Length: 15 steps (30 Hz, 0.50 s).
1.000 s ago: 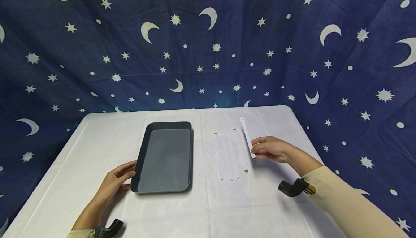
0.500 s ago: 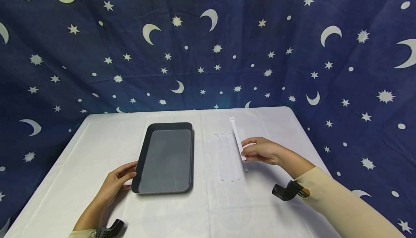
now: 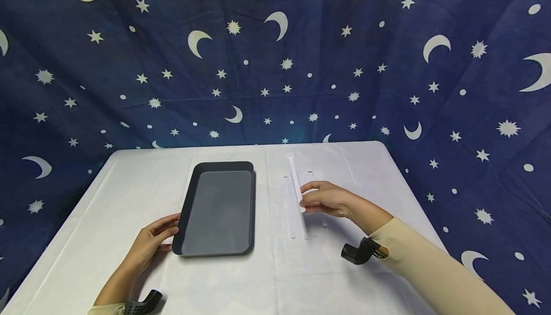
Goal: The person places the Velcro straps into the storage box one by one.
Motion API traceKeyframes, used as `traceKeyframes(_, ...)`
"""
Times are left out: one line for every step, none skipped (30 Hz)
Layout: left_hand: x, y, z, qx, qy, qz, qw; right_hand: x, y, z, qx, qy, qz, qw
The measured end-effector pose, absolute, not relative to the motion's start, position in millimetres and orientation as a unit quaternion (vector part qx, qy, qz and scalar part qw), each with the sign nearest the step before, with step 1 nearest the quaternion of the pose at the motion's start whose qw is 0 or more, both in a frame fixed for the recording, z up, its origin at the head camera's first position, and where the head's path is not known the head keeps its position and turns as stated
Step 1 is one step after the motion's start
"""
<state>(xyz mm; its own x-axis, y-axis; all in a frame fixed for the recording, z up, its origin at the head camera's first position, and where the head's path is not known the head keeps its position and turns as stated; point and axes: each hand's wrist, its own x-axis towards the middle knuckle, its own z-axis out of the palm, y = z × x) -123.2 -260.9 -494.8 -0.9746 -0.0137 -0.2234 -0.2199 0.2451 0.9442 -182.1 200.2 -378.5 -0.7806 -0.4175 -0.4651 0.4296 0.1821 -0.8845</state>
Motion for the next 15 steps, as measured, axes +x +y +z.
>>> traceKeyframes(-123.2, -261.0, -495.0, -0.074, 0.784, 0.610, 0.085, -182.4, 197.5, -379.7, 0.003, 0.690, -0.643, 0.332)
traceKeyframes(-123.2, -261.0, -495.0, -0.074, 0.783, 0.611, 0.086, -182.6, 194.4, -380.4, 0.001, 0.687, -0.646, 0.333)
traceKeyframes(-123.3, -260.9, -494.8, -0.075, 0.783, 0.612, 0.086, -182.8, 191.5, -381.4, -0.002, 0.684, -0.648, 0.335)
traceKeyframes(-123.2, -261.1, -495.3, -0.074, 0.783, 0.611, 0.087, -183.1, 188.4, -382.2, -0.002, 0.682, -0.650, 0.336)
traceKeyframes(-123.4, -261.1, -495.5, -0.073, 0.784, 0.611, 0.086, -183.4, 185.5, -383.3, -0.001, 0.677, -0.653, 0.338)
traceKeyframes(-123.7, -261.1, -495.8, -0.074, 0.784, 0.611, 0.084, -183.3, 182.2, -384.0, 0.000, 0.674, -0.656, 0.340)
traceKeyframes(-123.8, -261.1, -495.8, -0.075, 0.785, 0.610, 0.083, -183.1, 178.8, -384.3, 0.002, 0.671, -0.658, 0.342)
traceKeyframes(-123.7, -261.0, -496.0, -0.077, 0.785, 0.609, 0.082, -182.9, 175.5, -385.0, 0.004, 0.669, -0.659, 0.344)
traceKeyframes(-123.7, -260.9, -495.8, -0.075, 0.787, 0.606, 0.081, -182.8, 172.3, -386.0, 0.007, 0.666, -0.661, 0.346)
traceKeyframes(-123.7, -260.9, -496.2, -0.076, 0.788, 0.606, 0.081, -182.2, 169.1, -386.7, 0.009, 0.665, -0.661, 0.347)
traceKeyframes(-123.8, -260.8, -496.3, -0.080, 0.787, 0.606, 0.082, -181.6, 165.8, -387.3, 0.009, 0.664, -0.661, 0.349)
traceKeyframes(-123.6, -260.5, -496.1, -0.083, 0.787, 0.606, 0.082, -180.8, 162.3, -387.7, 0.008, 0.664, -0.660, 0.351)
traceKeyframes(-123.3, -260.3, -495.6, -0.084, 0.786, 0.607, 0.082, -180.3, 159.1, -388.2, 0.008, 0.665, -0.659, 0.353)
traceKeyframes(-123.0, -260.0, -495.3, -0.086, 0.786, 0.607, 0.083, -179.8, 155.9, -388.9, 0.007, 0.664, -0.658, 0.354)
traceKeyframes(-122.9, -260.1, -495.0, -0.085, 0.786, 0.607, 0.083, -179.4, 152.7, -389.1, 0.006, 0.663, -0.658, 0.356)
